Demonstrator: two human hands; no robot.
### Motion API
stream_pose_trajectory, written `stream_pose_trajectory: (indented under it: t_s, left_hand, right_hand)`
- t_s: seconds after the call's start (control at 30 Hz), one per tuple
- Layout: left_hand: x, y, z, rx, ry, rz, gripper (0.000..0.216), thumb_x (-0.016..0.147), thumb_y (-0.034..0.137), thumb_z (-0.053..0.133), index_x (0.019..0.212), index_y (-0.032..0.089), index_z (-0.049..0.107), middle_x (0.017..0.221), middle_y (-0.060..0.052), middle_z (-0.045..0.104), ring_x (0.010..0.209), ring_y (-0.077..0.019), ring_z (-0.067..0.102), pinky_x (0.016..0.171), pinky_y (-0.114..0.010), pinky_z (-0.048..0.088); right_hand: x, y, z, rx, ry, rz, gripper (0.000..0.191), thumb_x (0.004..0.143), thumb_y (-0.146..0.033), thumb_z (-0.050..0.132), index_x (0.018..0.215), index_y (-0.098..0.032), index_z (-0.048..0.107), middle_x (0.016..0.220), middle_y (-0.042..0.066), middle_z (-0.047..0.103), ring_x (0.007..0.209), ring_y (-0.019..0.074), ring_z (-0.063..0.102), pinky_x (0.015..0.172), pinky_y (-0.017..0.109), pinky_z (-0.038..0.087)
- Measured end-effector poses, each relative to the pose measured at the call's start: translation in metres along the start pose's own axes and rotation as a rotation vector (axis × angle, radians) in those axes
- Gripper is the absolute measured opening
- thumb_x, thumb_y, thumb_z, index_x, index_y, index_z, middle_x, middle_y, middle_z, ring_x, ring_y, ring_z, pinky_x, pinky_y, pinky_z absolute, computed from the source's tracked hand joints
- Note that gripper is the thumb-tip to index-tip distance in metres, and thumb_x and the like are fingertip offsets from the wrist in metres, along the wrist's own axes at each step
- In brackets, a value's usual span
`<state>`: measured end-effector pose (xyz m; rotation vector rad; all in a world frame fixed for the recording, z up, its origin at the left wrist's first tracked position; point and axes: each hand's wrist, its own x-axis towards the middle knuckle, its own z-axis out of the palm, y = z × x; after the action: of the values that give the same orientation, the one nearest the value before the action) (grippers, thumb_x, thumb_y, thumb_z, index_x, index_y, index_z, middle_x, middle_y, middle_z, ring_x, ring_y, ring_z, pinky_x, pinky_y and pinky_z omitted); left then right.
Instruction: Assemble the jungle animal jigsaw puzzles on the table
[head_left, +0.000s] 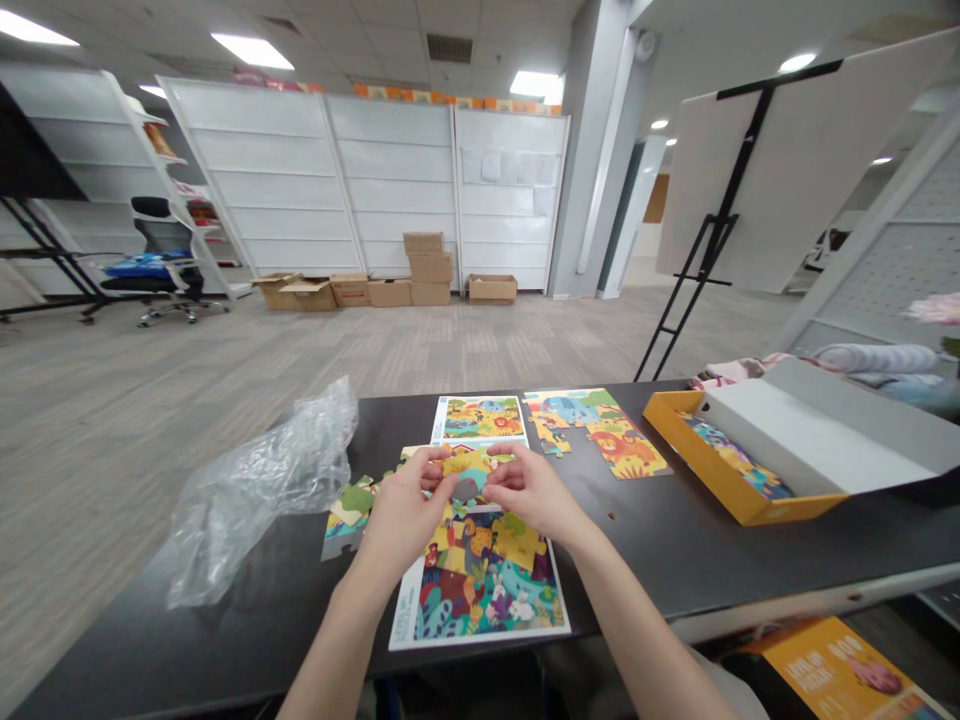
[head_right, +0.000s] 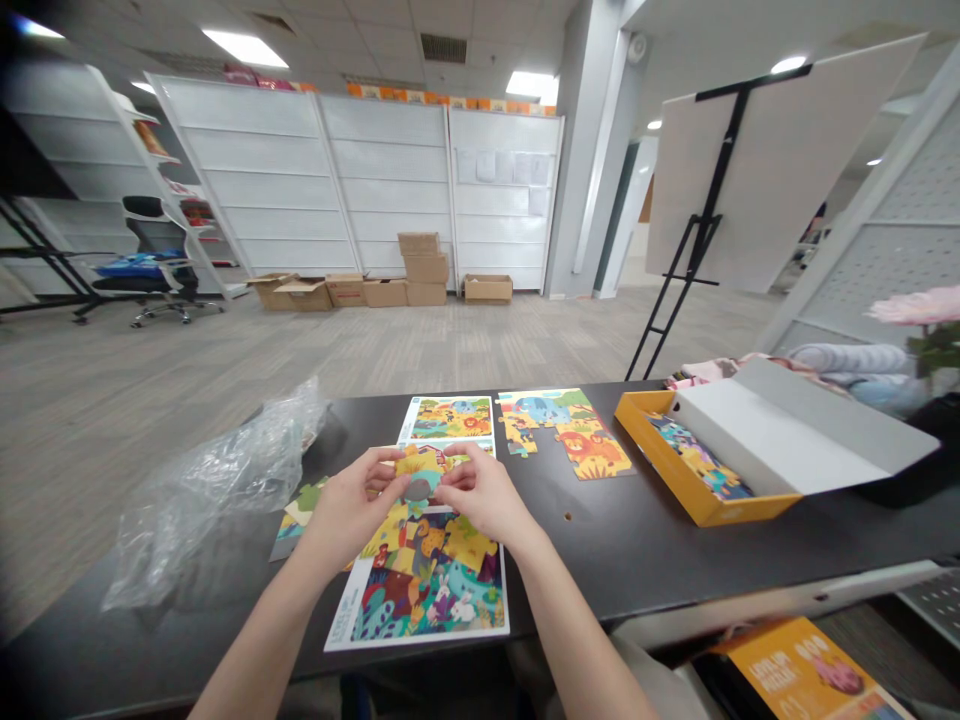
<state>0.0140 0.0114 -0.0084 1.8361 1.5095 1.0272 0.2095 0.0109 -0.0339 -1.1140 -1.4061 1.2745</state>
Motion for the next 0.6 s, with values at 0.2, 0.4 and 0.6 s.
stream_pose_trajectory:
  t_s: [0.2, 0.4, 0.6]
  left_hand:
    - [0.0, 0.003, 0.001, 0.009, 0.023, 0.001, 0.032, 0.081, 0.041, 0.06, 0.106, 0.021, 0.063, 0.083, -0.004, 0.073, 0.079, -0.0223, 0.073, 0.068, -0.032, 0.056]
    - [0.001, 0.0, 0.0, -0.151, -0.024, 0.002, 0.035, 0.08, 0.045, 0.062, 0.105, 0.019, 0.064, 0.077, -0.001, 0.067, 0.07, -0.0196, 0.071, 0.065, -0.03, 0.056]
    - [0.001, 0.001, -0.002, -0.244, -0.06, -0.023, 0.036, 0.078, 0.043, 0.065, 0.103, 0.017, 0.065, 0.075, -0.001, 0.065, 0.069, -0.0191, 0.07, 0.067, -0.031, 0.058]
  right_hand:
    - [0.0, -0.004, -0.004, 0.057, -0.03, 0.039, 0.047, 0.068, -0.021, 0.076, 0.11, -0.022, 0.054, 0.077, -0.004, 0.067, 0.064, 0.0128, 0.065, 0.062, 0.027, 0.053]
    - [-0.005, -0.007, -0.007, -0.049, -0.126, -0.019, 0.047, 0.071, -0.021, 0.075, 0.114, -0.022, 0.056, 0.091, -0.001, 0.064, 0.073, 0.0124, 0.065, 0.073, 0.031, 0.057]
    - [-0.008, -0.01, -0.005, -0.511, -0.007, -0.348, 0.055, 0.075, -0.016, 0.072, 0.128, -0.025, 0.056, 0.132, 0.01, 0.058, 0.118, 0.0239, 0.059, 0.101, 0.043, 0.05]
